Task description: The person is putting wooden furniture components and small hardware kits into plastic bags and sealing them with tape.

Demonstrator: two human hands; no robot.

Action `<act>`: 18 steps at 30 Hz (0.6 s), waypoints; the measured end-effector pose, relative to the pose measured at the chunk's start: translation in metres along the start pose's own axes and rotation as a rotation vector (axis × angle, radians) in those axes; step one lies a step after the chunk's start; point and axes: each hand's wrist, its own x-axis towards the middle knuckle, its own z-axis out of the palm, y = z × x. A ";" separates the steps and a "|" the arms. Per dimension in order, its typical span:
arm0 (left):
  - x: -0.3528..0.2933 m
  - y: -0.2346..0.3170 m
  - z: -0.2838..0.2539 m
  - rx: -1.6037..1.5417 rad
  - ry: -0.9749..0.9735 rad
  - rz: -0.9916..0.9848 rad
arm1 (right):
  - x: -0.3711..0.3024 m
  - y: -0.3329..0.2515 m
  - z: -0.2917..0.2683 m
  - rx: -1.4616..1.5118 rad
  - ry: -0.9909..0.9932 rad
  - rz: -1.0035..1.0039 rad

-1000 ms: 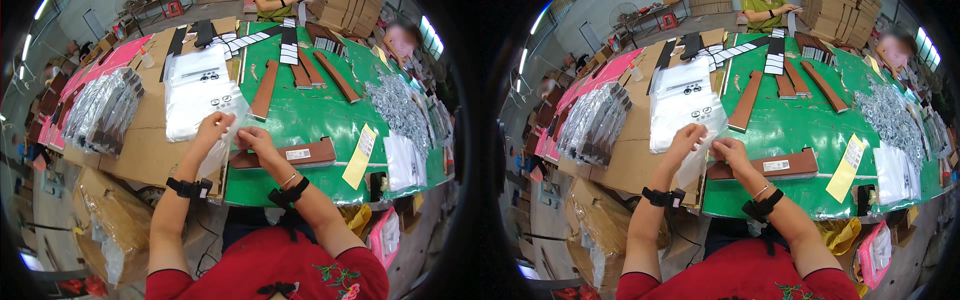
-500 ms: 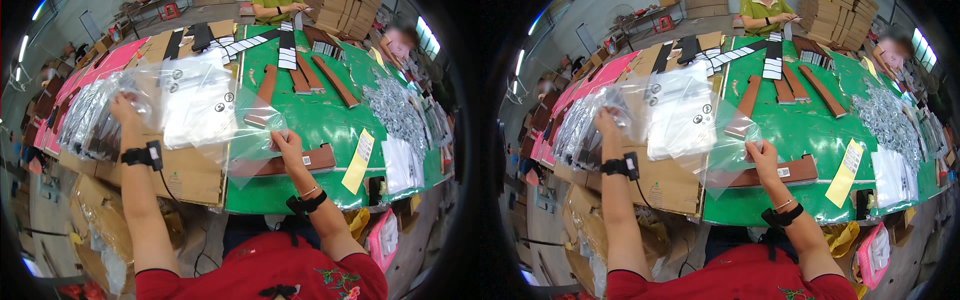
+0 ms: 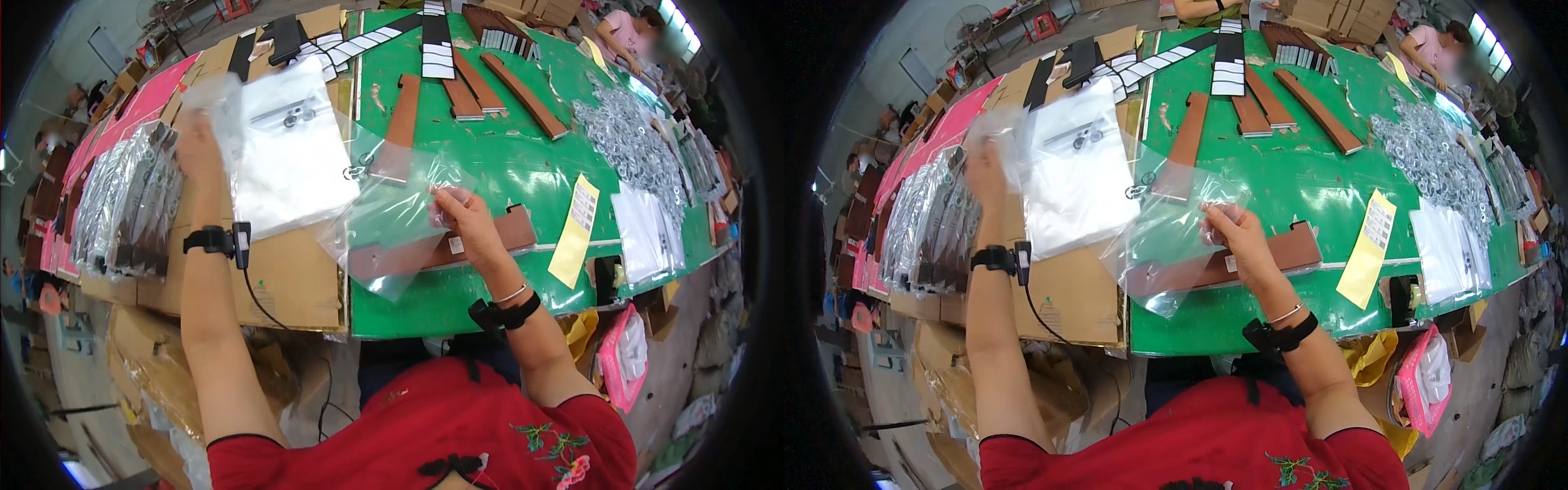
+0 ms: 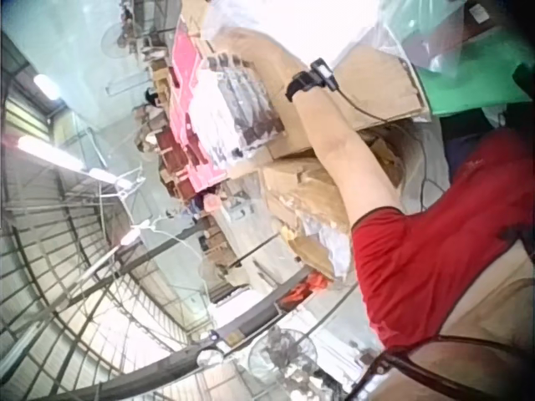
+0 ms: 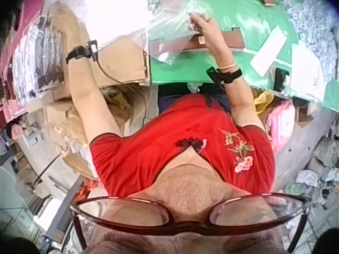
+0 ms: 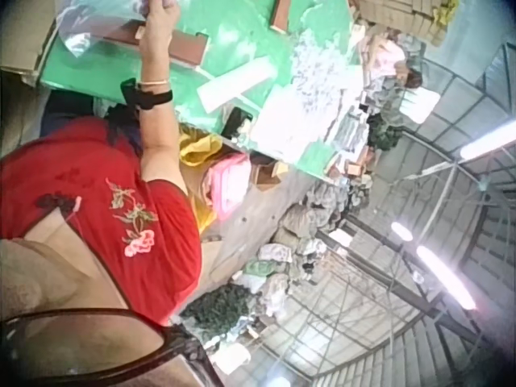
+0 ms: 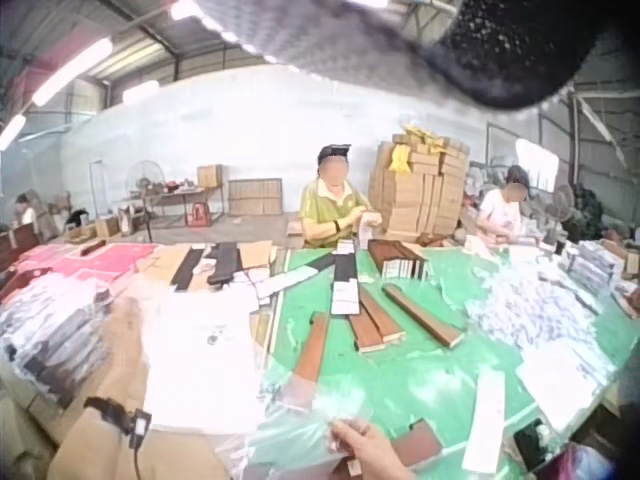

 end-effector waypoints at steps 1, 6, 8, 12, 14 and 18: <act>-0.014 0.002 0.004 0.282 -0.160 0.106 | -0.004 -0.004 0.000 0.007 -0.020 0.039; -0.087 0.076 -0.019 0.452 -0.414 0.242 | -0.012 -0.003 -0.017 0.026 -0.115 0.095; -0.108 0.116 -0.037 0.165 -0.380 0.296 | -0.009 0.006 -0.022 0.030 -0.128 0.128; -0.157 0.188 -0.069 -0.305 -0.648 0.081 | -0.019 -0.004 -0.015 0.047 -0.151 0.110; -0.168 0.202 -0.078 -0.414 -0.824 0.005 | -0.021 -0.006 -0.012 0.048 -0.149 0.101; -0.170 0.138 -0.052 -0.391 -0.753 -0.226 | -0.043 -0.022 -0.014 -0.042 -0.153 0.001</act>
